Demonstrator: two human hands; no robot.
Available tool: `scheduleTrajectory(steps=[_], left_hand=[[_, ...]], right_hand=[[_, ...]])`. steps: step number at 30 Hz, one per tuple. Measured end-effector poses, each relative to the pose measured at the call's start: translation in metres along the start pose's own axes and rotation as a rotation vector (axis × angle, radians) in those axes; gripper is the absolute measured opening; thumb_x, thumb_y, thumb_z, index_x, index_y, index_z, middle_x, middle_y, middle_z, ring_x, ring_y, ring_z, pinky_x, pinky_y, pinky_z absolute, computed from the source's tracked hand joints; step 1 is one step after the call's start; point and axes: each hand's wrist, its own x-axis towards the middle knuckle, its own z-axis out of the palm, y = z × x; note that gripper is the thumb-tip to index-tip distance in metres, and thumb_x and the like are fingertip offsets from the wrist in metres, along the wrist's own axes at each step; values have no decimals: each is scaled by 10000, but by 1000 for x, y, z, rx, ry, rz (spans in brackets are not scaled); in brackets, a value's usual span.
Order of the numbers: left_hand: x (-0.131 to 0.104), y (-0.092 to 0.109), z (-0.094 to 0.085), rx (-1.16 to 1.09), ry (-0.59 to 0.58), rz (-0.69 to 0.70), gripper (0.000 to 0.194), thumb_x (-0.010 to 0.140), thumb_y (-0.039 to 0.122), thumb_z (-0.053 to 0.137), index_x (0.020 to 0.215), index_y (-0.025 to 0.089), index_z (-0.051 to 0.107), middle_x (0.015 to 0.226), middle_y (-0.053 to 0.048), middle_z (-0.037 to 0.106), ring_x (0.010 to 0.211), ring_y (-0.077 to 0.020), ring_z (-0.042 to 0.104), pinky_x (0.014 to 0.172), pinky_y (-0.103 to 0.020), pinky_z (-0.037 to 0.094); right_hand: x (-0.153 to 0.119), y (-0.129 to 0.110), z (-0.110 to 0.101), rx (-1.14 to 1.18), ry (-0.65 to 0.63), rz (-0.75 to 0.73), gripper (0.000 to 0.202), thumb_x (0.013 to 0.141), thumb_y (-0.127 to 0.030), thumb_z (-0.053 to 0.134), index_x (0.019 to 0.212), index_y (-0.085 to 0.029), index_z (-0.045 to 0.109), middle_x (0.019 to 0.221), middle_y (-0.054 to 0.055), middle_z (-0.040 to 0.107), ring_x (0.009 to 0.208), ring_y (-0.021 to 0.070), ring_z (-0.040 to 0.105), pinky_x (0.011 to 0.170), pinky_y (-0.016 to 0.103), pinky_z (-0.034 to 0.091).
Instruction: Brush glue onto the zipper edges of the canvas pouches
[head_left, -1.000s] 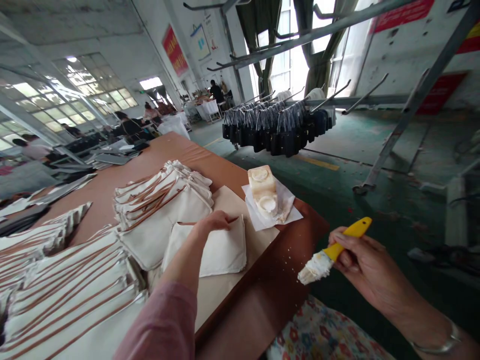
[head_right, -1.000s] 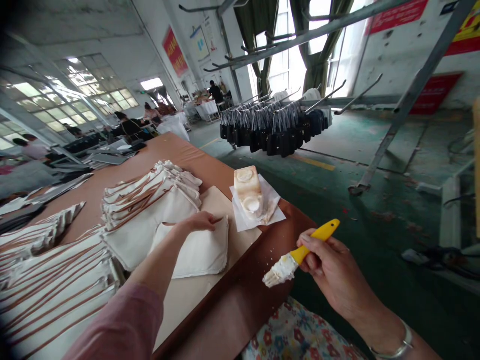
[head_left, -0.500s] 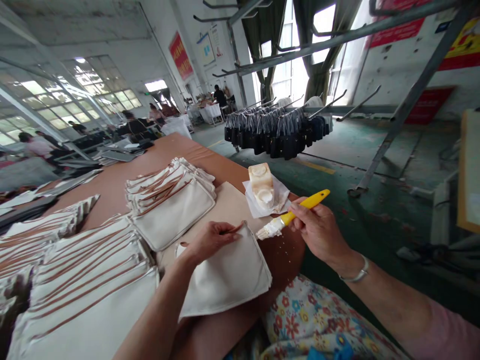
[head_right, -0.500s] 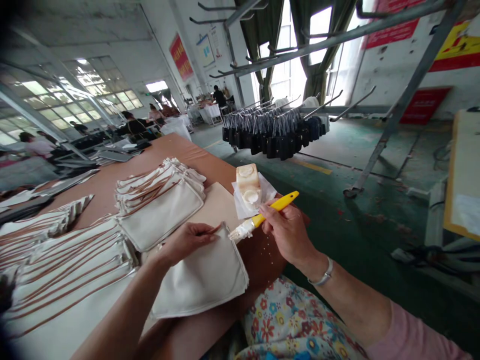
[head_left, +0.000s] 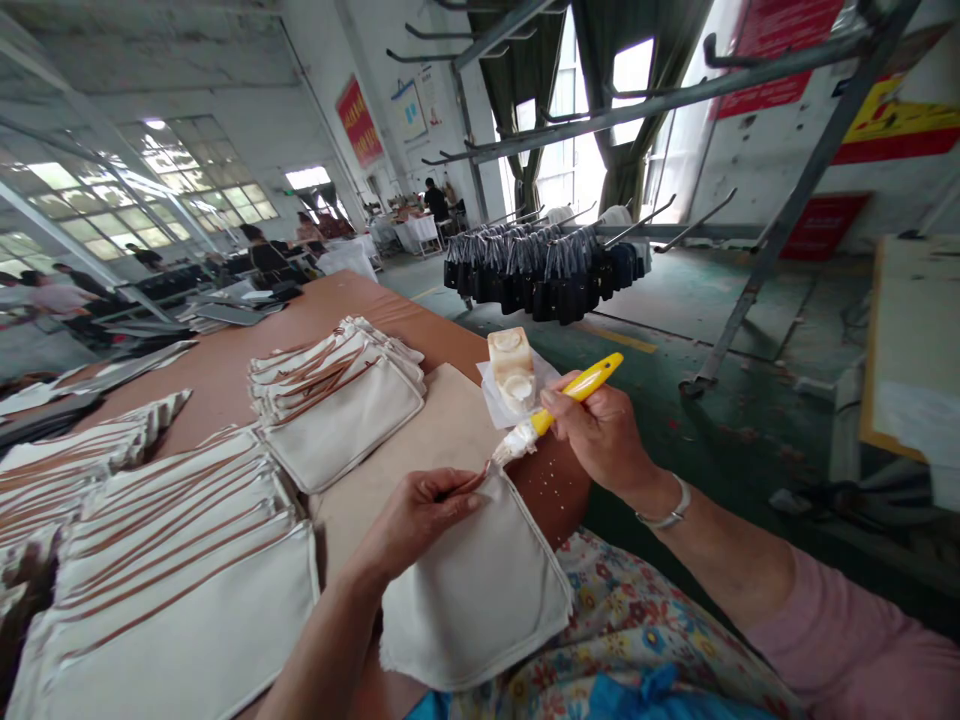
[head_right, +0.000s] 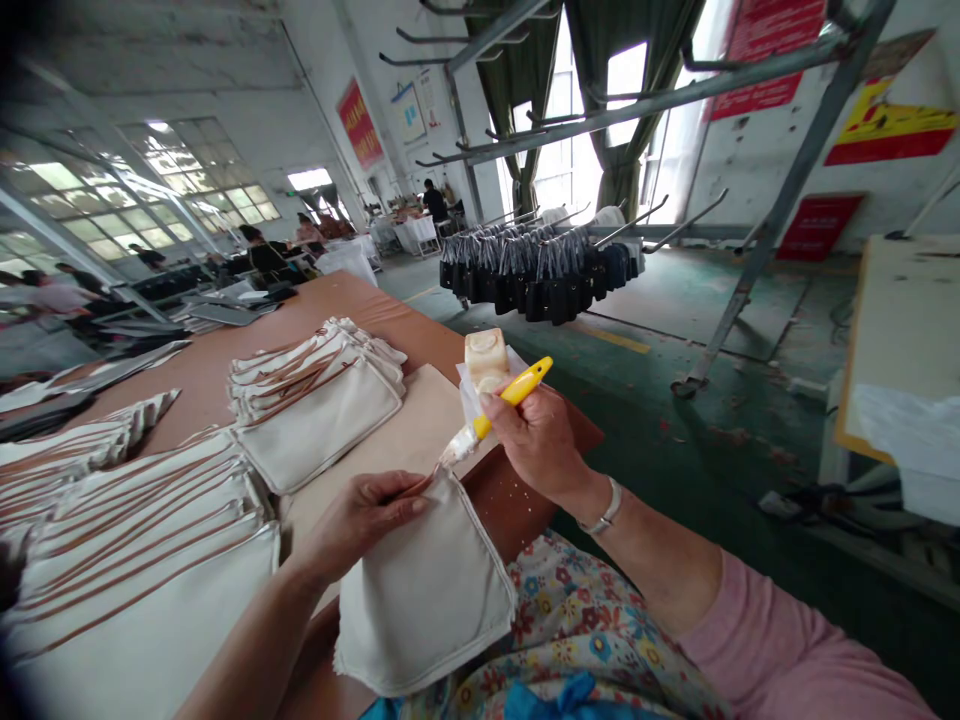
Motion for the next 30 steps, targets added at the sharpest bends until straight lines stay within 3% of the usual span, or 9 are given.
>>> scheduleTrajectory(steps=[3, 8, 10, 14, 16, 21, 23, 26, 30], left_hand=[[-3, 0, 4, 79, 5, 49, 390, 844, 466, 704, 1075, 158, 760, 966, -51, 745, 813, -173, 628, 706, -237, 495], [-17, 4, 17, 393, 125, 239, 253, 910, 409, 645, 969, 194, 764, 784, -14, 666, 711, -123, 574, 615, -198, 417], [-22, 8, 21, 521, 158, 289, 201, 914, 374, 645, 930, 207, 755, 757, -4, 646, 666, -108, 559, 596, -200, 394], [-25, 14, 21, 657, 224, 320, 150, 901, 353, 665, 878, 223, 737, 770, 2, 665, 663, -105, 580, 612, -209, 399], [-25, 15, 19, 686, 228, 300, 152, 898, 364, 671, 861, 231, 735, 775, 6, 673, 686, -110, 595, 628, -213, 406], [-22, 18, 17, 751, 213, 274, 205, 885, 381, 680, 772, 211, 704, 705, 13, 642, 638, -109, 559, 596, -227, 378], [-20, 21, 17, 725, 199, 282, 234, 884, 412, 678, 773, 208, 708, 710, 10, 651, 644, -111, 567, 600, -224, 387], [-11, 32, 14, 666, 150, 309, 309, 846, 490, 710, 770, 191, 724, 713, -2, 665, 659, -117, 584, 607, -221, 403], [2, 65, 2, 583, 107, 430, 578, 866, 675, 569, 659, 149, 689, 625, -17, 587, 598, -119, 517, 554, -249, 363]], right_hand=[[-3, -3, -2, -4, -56, 11, 220, 932, -371, 638, 772, -224, 674, 600, -9, 586, 572, 168, 539, 605, 291, 401], [4, 10, -6, 73, 86, 47, 311, 954, -394, 601, 698, -218, 607, 601, -12, 575, 584, 155, 542, 637, 288, 424], [5, 13, -6, 148, 47, 101, 335, 941, -406, 615, 669, -213, 583, 567, -18, 557, 552, 145, 523, 604, 283, 418], [3, 5, -4, 447, -154, 335, 292, 848, -408, 703, 676, -201, 588, 464, -53, 479, 445, 118, 438, 496, 260, 372], [3, -2, -8, 587, -161, 405, 271, 818, -388, 720, 675, -202, 585, 438, -73, 428, 418, 106, 399, 465, 249, 351], [7, 6, -17, 427, 10, 274, 250, 827, -381, 728, 692, -206, 610, 493, -49, 496, 478, 120, 453, 516, 257, 387], [4, 12, -12, 389, -27, 285, 274, 820, -401, 738, 679, -206, 605, 500, -37, 522, 484, 126, 468, 518, 262, 391], [0, 10, -6, 575, -127, 383, 256, 806, -387, 743, 693, -200, 610, 472, -53, 491, 453, 114, 449, 496, 250, 386], [6, -3, -18, 784, 37, 445, 266, 767, -320, 771, 638, -193, 577, 450, -74, 413, 429, 85, 393, 461, 217, 377]])
